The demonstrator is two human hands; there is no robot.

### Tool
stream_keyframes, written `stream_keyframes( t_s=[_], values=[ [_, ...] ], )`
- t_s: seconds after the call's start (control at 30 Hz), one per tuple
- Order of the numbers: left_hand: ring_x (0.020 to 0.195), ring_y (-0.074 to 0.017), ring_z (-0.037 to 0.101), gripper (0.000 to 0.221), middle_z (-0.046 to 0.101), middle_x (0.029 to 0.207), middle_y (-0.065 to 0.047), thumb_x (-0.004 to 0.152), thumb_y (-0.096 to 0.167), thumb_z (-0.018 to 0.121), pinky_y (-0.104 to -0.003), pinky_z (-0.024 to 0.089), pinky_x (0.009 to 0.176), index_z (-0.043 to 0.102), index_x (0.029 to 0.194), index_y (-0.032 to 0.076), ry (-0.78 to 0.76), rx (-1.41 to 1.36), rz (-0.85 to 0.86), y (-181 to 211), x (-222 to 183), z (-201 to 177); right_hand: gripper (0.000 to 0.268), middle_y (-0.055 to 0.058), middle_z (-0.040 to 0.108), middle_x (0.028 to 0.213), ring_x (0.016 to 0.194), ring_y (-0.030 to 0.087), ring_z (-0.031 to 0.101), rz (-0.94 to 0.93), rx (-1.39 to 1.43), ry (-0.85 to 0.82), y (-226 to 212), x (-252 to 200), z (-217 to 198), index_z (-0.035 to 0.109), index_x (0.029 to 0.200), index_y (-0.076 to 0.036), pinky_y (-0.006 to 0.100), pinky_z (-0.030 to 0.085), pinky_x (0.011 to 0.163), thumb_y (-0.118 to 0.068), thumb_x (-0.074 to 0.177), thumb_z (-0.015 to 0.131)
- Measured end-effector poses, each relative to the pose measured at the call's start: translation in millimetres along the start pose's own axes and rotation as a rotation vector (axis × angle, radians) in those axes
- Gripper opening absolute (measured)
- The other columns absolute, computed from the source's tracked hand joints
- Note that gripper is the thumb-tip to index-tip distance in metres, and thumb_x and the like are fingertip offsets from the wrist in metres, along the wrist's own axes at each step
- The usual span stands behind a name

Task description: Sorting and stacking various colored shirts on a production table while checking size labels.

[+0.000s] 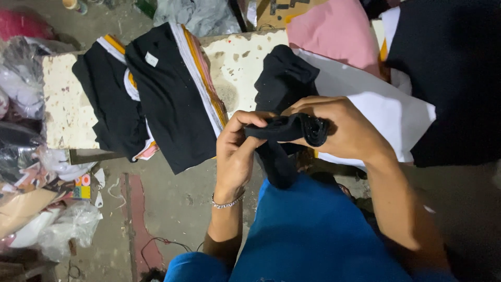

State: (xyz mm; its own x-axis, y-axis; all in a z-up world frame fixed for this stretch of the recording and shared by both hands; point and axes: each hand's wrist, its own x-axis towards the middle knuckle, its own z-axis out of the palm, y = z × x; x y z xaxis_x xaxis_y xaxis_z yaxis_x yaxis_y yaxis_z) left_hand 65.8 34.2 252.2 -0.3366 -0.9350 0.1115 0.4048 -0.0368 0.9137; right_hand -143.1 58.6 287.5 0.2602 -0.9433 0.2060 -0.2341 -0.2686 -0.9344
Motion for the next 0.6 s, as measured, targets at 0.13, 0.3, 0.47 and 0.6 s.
stream_keyframes(
  t_s=[0.13, 0.3, 0.47, 0.6],
  values=[
    [0.117, -0.0267, 0.062, 0.032, 0.069, 0.118, -0.022, 0.083, -0.012, 0.067, -0.038, 0.050, 0.097, 0.060, 0.112, -0.001, 0.052, 0.137, 0.034, -5.0, -4.8, 8.4, 0.013, 0.018, 0.074, 0.101, 0.097, 0.032, 0.073, -0.056, 0.015, 0.108, 1.3, -2.0, 4.0, 0.074, 0.099, 0.002, 0.042, 0.058, 0.088, 0.001, 0.087, 0.079],
    [0.124, -0.0284, 0.056, 0.079, 0.059, 0.136, -0.021, 0.073, 0.000, 0.089, -0.045, 0.047, 0.106, 0.046, 0.140, 0.002, 0.096, 0.366, 0.043, -21.4, -22.7, 21.6, 0.025, 0.023, 0.075, 0.108, 0.105, 0.041, 0.073, -0.074, 0.020, 0.169, 12.2, -9.2, 4.2, 0.073, 0.109, 0.004, 0.049, 0.057, 0.091, 0.007, 0.084, 0.078],
    [0.126, -0.0541, 0.054, 0.079, 0.055, 0.132, -0.037, 0.078, 0.012, 0.089, -0.064, 0.044, 0.102, 0.043, 0.140, -0.004, 0.157, 0.650, -0.063, -58.6, -37.5, 16.8, 0.026, 0.021, 0.075, 0.110, 0.105, 0.039, 0.074, -0.090, 0.020, 0.231, 14.5, -12.2, 7.2, 0.074, 0.113, 0.003, 0.048, 0.057, 0.091, 0.008, 0.087, 0.075],
    [0.118, -0.0384, 0.064, 0.072, 0.063, 0.123, -0.022, 0.074, 0.013, 0.092, -0.050, 0.053, 0.098, 0.053, 0.134, 0.005, 0.214, 0.653, -0.028, -91.7, -46.0, 11.6, 0.023, 0.019, 0.076, 0.105, 0.100, 0.038, 0.075, -0.138, 0.006, 0.281, 12.5, -10.6, 9.7, 0.076, 0.110, 0.002, 0.047, 0.058, 0.090, 0.009, 0.088, 0.073]
  ],
)
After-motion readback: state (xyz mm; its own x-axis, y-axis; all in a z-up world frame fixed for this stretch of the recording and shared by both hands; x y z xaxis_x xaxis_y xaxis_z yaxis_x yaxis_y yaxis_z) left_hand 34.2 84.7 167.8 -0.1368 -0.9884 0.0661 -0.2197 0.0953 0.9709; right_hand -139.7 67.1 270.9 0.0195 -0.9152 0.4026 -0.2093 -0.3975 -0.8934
